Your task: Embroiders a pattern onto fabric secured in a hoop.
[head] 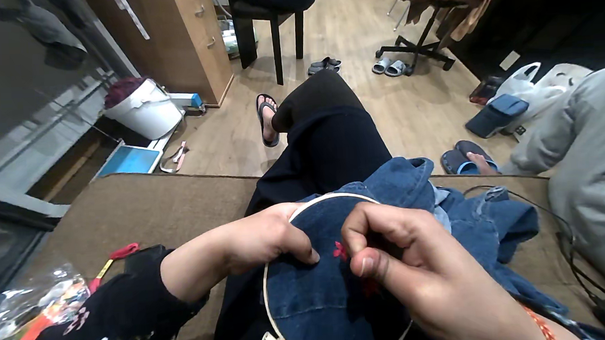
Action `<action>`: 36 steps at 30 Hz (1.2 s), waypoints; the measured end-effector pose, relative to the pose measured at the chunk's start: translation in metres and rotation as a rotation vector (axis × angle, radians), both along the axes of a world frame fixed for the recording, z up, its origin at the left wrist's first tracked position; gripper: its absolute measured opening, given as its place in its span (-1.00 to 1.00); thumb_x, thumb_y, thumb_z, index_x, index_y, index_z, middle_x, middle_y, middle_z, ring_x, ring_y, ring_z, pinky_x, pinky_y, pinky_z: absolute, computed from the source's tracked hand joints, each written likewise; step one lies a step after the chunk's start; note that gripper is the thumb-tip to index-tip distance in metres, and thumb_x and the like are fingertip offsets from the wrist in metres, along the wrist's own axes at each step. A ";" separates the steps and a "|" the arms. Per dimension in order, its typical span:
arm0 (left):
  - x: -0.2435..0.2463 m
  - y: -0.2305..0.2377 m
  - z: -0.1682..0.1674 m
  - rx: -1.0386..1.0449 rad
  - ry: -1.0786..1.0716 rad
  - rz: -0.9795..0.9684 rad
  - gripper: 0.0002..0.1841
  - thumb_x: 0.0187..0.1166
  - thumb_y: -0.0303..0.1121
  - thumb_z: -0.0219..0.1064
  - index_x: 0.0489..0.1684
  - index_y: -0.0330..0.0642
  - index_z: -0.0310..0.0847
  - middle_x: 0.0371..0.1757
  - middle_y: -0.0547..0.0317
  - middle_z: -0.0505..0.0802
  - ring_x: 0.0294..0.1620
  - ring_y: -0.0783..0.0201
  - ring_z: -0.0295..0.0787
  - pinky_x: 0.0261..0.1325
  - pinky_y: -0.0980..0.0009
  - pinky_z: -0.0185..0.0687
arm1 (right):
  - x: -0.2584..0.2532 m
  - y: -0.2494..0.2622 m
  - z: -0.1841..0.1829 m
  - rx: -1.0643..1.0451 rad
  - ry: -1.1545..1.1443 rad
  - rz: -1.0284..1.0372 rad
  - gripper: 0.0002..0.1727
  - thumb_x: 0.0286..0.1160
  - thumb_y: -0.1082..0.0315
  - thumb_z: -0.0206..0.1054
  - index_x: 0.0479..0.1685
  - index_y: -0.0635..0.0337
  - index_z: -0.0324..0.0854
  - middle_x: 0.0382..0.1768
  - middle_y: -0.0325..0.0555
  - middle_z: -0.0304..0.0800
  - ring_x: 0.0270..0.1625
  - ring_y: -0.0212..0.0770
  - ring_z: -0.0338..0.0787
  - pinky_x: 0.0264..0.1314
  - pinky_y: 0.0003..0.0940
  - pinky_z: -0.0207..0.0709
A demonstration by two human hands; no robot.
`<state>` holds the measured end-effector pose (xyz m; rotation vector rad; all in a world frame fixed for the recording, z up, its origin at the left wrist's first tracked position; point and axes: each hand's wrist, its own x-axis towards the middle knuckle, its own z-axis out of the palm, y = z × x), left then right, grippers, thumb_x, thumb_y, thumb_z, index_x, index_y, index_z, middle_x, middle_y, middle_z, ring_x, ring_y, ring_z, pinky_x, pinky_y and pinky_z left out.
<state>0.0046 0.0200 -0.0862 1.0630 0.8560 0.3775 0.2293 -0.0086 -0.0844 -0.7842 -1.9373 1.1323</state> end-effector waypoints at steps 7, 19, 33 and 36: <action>-0.002 0.003 -0.002 -0.004 -0.019 0.006 -0.68 0.23 -0.64 0.26 -0.18 -0.01 0.74 -0.31 0.30 0.92 -0.33 0.53 0.84 -0.24 0.55 0.79 | -0.004 0.007 0.005 -0.043 0.011 -0.039 -0.85 0.62 0.36 0.22 -0.36 0.02 0.58 -0.54 -0.37 0.68 -0.49 -0.53 0.69 -0.46 -0.66 0.56; -0.004 0.001 -0.005 0.008 -0.071 0.001 -0.68 0.22 -0.60 0.26 -0.18 0.02 0.76 -0.31 0.31 0.91 -0.32 0.55 0.83 -0.22 0.56 0.78 | -0.001 0.017 0.021 -0.190 -0.019 0.148 -0.90 0.69 0.33 0.27 -0.22 0.10 0.56 -0.51 -0.25 0.71 -0.61 -0.46 0.68 -0.59 -0.61 0.62; -0.004 0.001 -0.007 -0.007 -0.101 -0.005 -0.69 0.29 -0.62 0.25 -0.13 -0.01 0.74 -0.28 0.29 0.93 -0.29 0.53 0.87 -0.20 0.55 0.81 | 0.031 -0.002 -0.006 -0.079 0.081 0.053 -0.78 0.70 0.13 0.31 -0.16 0.07 0.69 -0.35 -0.40 0.73 -0.39 -0.61 0.67 -0.38 -0.73 0.58; -0.003 0.001 -0.005 -0.014 -0.080 -0.003 -0.67 0.28 -0.63 0.25 -0.09 -0.02 0.73 -0.27 0.27 0.93 -0.28 0.51 0.87 -0.19 0.54 0.81 | 0.033 -0.004 -0.011 -0.098 0.083 0.056 -0.74 0.71 0.13 0.31 -0.22 0.10 0.70 -0.40 -0.39 0.74 -0.41 -0.63 0.67 -0.39 -0.74 0.56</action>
